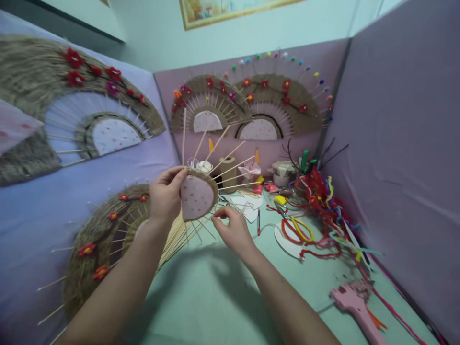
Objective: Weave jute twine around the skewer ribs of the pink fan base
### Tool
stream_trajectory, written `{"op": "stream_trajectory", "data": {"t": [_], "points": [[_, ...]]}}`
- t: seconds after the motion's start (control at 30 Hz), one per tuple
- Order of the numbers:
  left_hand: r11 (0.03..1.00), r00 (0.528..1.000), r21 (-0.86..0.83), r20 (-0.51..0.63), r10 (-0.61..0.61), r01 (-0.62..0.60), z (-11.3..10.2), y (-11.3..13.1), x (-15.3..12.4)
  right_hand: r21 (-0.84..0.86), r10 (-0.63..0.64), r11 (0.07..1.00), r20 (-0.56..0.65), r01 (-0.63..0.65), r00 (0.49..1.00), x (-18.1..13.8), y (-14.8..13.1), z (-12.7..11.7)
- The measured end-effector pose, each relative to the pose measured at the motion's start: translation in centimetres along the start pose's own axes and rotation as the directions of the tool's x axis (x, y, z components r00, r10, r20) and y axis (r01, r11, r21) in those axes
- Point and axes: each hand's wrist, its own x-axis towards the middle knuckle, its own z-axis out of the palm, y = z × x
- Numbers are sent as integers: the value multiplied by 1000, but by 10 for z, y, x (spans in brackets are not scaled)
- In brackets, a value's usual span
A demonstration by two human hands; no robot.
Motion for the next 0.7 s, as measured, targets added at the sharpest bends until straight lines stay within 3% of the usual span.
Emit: {"op": "stream_trajectory", "data": {"t": [0.17, 0.27, 0.33, 0.43, 0.5, 0.53, 0.6, 0.7], "points": [[959, 986, -275, -126, -108, 70, -1, -5, 8, -197, -89, 977, -24, 83, 996, -13, 12, 2], [927, 972, -374, -201, -123, 40, 2, -4, 9, -358, -158, 928, -128, 103, 979, -32, 8, 2], [905, 960, -425, -251, -123, 4, 5, -3, 10, -392, -206, 909, -125, 143, 971, -45, 6, 3], [859, 942, -511, -302, -144, -32, 10, -5, 10, -245, -132, 960, 33, 136, 991, -57, 10, 9], [824, 935, -566, -306, -178, -28, 14, -9, 6, 0, 45, 999, 148, -46, 988, -56, 17, 16], [806, 933, -592, -301, -200, -18, 16, -12, 2, 167, 144, 970, 189, -176, 971, -54, 21, 20], [771, 926, -636, -279, -254, 20, 21, -20, -10, 535, 288, 759, 236, -371, 928, -47, 27, 26], [702, 909, -693, -170, -381, 165, 29, -37, -37, 894, 406, 302, 195, -333, 893, -39, 32, 29]]}}
